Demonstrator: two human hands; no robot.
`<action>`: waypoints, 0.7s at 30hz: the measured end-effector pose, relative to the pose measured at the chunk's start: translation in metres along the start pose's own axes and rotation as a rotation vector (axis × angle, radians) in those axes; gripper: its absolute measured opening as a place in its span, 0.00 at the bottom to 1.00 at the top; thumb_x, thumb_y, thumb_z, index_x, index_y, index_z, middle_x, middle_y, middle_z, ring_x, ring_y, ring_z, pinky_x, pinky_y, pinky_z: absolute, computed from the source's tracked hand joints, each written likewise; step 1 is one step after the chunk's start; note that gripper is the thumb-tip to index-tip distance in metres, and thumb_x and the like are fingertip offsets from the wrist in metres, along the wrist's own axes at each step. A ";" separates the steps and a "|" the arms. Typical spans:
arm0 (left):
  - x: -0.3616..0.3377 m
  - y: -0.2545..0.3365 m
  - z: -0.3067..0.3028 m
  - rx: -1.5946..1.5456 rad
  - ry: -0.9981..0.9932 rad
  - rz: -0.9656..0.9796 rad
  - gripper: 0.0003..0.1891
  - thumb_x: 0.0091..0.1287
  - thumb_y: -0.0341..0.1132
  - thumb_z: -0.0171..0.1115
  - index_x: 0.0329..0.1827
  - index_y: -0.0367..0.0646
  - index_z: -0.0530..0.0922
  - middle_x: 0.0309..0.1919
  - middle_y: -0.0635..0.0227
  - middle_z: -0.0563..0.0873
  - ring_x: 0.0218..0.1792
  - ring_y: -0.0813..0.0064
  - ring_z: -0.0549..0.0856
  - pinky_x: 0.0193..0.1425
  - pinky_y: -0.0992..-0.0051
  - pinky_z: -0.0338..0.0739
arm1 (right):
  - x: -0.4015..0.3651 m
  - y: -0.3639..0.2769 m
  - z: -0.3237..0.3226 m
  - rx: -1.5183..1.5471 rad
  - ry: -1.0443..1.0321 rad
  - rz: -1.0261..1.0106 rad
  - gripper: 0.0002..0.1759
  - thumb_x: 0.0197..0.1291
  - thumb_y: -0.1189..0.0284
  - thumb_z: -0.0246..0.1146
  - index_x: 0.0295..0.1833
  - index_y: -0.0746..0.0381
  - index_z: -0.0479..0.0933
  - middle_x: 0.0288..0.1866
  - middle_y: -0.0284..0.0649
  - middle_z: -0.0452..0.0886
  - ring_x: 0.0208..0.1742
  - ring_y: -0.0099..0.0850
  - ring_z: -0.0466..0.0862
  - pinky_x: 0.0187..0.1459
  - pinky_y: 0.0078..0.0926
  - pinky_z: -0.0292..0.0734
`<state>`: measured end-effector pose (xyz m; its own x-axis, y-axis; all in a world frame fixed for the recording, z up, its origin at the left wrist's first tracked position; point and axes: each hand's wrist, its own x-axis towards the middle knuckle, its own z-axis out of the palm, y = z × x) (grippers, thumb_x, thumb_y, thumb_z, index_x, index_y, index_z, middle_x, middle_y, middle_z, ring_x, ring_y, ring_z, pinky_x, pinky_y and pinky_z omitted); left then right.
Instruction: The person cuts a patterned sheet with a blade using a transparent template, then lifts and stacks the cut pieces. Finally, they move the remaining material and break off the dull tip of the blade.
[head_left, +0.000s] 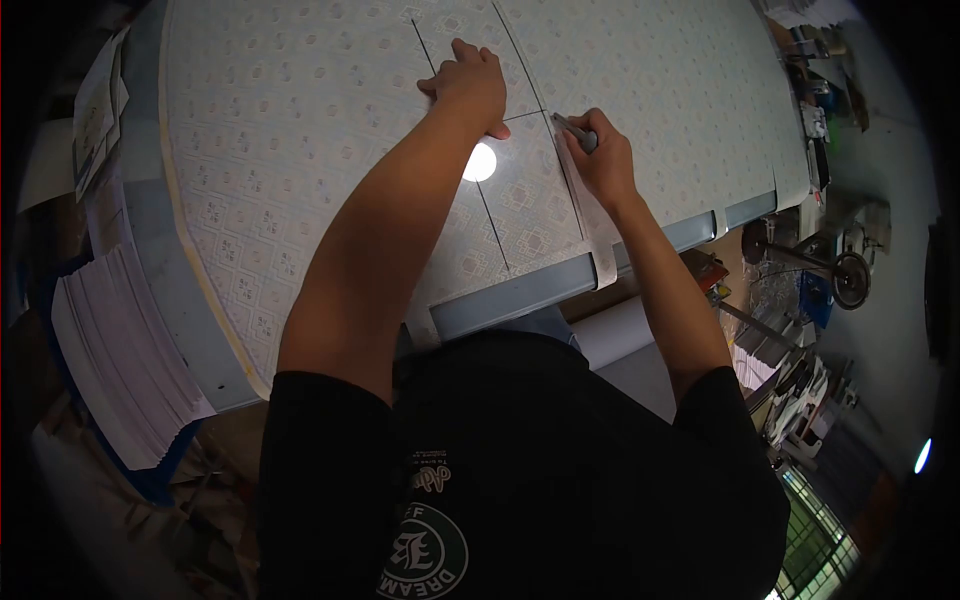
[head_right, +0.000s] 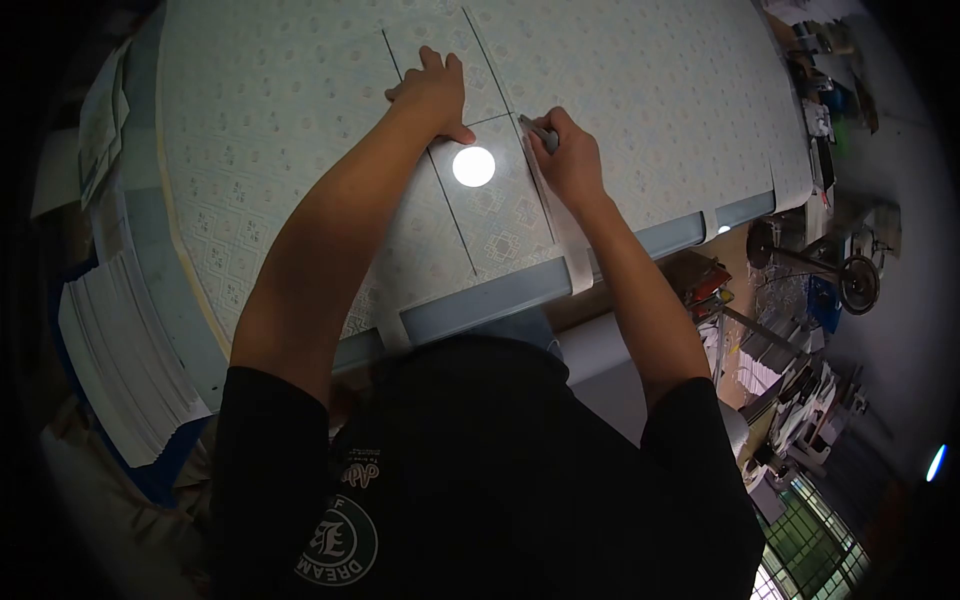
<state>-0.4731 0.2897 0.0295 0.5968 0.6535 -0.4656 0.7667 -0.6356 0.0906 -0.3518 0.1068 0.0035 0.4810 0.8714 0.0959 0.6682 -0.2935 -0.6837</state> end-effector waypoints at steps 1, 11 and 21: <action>0.001 0.000 -0.002 -0.013 -0.026 -0.007 0.68 0.47 0.56 0.86 0.85 0.43 0.48 0.82 0.45 0.50 0.71 0.44 0.74 0.69 0.38 0.74 | 0.023 -0.004 0.004 -0.029 -0.004 0.009 0.11 0.63 0.72 0.70 0.46 0.63 0.78 0.41 0.50 0.88 0.41 0.48 0.89 0.42 0.36 0.83; -0.002 -0.004 -0.009 0.115 -0.062 0.057 0.69 0.48 0.63 0.82 0.84 0.36 0.47 0.81 0.36 0.49 0.65 0.42 0.81 0.62 0.44 0.82 | 0.200 -0.016 0.056 -0.186 0.093 -0.147 0.14 0.58 0.68 0.72 0.46 0.61 0.80 0.39 0.50 0.89 0.41 0.52 0.88 0.44 0.44 0.83; -0.005 -0.003 -0.007 -0.021 -0.083 -0.017 0.69 0.45 0.55 0.86 0.85 0.44 0.47 0.83 0.44 0.47 0.70 0.46 0.76 0.71 0.39 0.72 | 0.195 -0.015 0.071 -0.067 0.161 -0.090 0.15 0.60 0.65 0.72 0.48 0.60 0.80 0.43 0.49 0.89 0.43 0.50 0.89 0.44 0.41 0.83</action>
<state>-0.4761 0.2914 0.0380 0.5628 0.6273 -0.5382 0.7816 -0.6157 0.0997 -0.3087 0.3089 -0.0191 0.4990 0.8225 0.2728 0.7464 -0.2480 -0.6176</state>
